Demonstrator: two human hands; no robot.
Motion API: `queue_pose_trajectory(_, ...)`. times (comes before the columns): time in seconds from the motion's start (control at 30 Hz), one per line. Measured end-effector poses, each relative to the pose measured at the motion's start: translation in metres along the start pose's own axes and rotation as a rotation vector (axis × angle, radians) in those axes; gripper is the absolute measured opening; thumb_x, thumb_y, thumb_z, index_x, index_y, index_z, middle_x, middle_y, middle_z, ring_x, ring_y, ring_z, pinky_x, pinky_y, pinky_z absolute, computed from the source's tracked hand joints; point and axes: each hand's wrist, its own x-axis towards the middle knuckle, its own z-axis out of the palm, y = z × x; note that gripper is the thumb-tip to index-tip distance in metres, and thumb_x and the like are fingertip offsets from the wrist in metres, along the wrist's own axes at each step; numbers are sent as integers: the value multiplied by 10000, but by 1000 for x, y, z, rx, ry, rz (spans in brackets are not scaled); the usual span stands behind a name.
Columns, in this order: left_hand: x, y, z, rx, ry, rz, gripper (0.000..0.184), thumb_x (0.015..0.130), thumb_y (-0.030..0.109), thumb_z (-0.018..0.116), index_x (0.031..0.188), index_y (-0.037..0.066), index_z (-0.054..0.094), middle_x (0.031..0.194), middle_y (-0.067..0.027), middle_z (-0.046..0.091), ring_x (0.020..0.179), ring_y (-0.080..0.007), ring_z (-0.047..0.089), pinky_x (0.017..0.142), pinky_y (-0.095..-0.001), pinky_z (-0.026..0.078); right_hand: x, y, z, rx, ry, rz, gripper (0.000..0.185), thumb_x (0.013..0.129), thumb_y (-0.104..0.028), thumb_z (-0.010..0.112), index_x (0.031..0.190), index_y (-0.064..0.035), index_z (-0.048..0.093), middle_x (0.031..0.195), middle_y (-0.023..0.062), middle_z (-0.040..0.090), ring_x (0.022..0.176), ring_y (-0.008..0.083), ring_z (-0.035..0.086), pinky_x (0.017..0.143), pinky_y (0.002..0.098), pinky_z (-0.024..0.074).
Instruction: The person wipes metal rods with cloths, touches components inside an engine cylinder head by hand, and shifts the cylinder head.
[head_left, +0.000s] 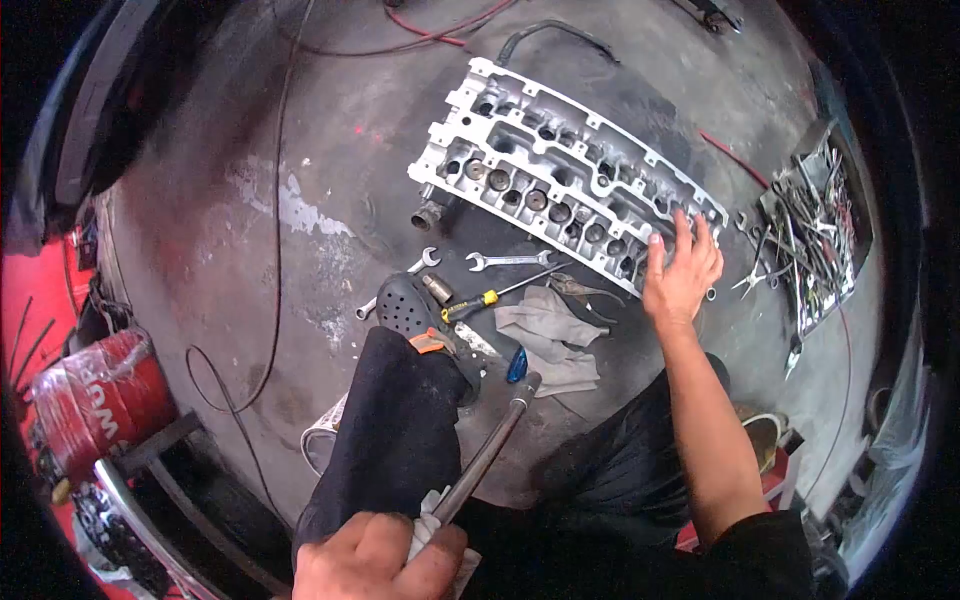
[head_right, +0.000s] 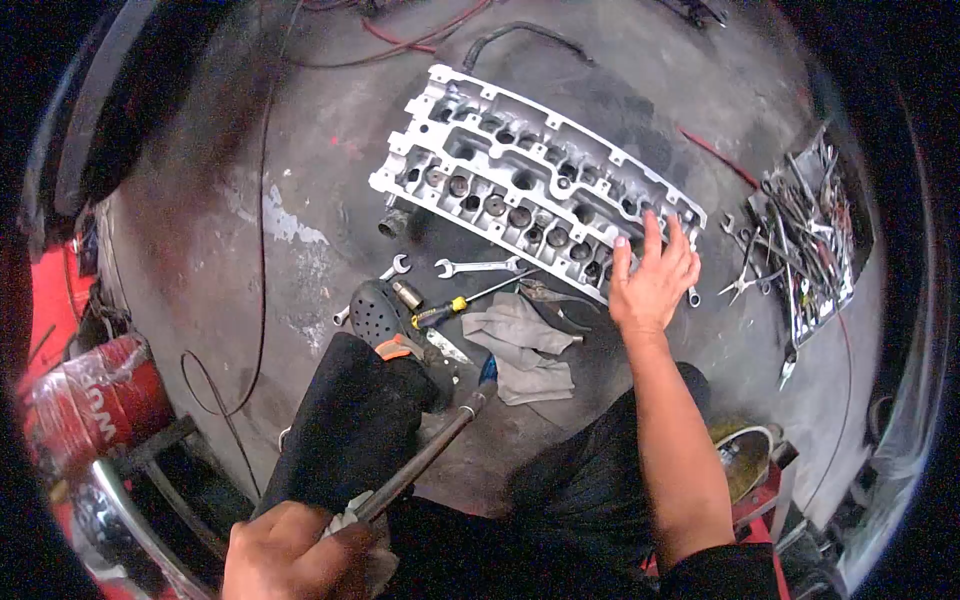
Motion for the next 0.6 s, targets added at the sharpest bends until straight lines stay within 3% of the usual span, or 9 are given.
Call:
queue_pose_trajectory(0.23, 4, 4, 3, 38, -21, 15, 147, 753, 29, 655, 896, 30, 623, 726, -149, 518, 671, -359, 575, 581, -444, 451, 1, 0, -2, 12, -19, 27, 511, 940, -418, 540, 1380, -161, 509, 1437, 146, 421, 1361, 312, 364, 1147, 523, 191)
queue_pose_trajectory(0.4, -9, 8, 18, 217, 148, -38, 65, 794, 79, 634, 833, 64, 585, 720, -125, 519, 685, -344, 575, 581, -442, 464, 0, 2, -3, 72, 8, 37, 496, 932, -396, 561, 1362, -150, 525, 1439, 145, 420, 1361, 311, 368, 1154, 526, 185)
queue_pose_trajectory(0.43, -17, 7, 21, 237, 32, -96, 370, 687, 118, 709, 1052, 76, 666, 752, -118, 556, 679, -304, 607, 604, -420, 538, -1, 2, -3, 97, 23, 39, 492, 929, -386, 570, 1356, -145, 529, 1440, 144, 420, 1362, 311, 369, 1156, 529, 183)
queue_pose_trajectory(0.5, -28, 4, 46, 216, 172, -76, 330, 665, 154, 712, 988, 99, 669, 720, -88, 491, 663, -272, 583, 580, -393, 533, -2, 3, -2, 112, 36, 30, 480, 925, -372, 583, 1341, -136, 540, 1448, 142, 414, 1367, 314, 363, 1154, 531, 183)
queue_pose_trajectory(0.53, -31, 8, 44, 159, 150, -176, 354, 681, 144, 712, 1029, 87, 675, 820, -127, 603, 727, -312, 632, 638, -415, 552, -3, 5, 2, 115, 56, 24, 479, 921, -373, 588, 1333, -132, 546, 1453, 141, 411, 1369, 315, 360, 1154, 530, 185)
queue_pose_trajectory(0.57, -32, 10, 41, 148, 160, -172, 354, 681, 144, 712, 1029, 87, 675, 820, -127, 603, 727, -312, 632, 638, -415, 552, -3, 6, 4, 114, 73, 15, 478, 917, -374, 593, 1325, -129, 551, 1458, 140, 407, 1372, 317, 356, 1153, 530, 186)
queue_pose_trajectory(0.6, -33, 10, 38, 89, 247, -131, 197, 739, 110, 668, 930, 82, 627, 771, -120, 560, 708, -321, 606, 601, -425, 517, -3, 6, 4, 132, 79, 8, 463, 904, -360, 615, 1306, -135, 563, 1459, 139, 408, 1372, 320, 352, 1149, 540, 186)
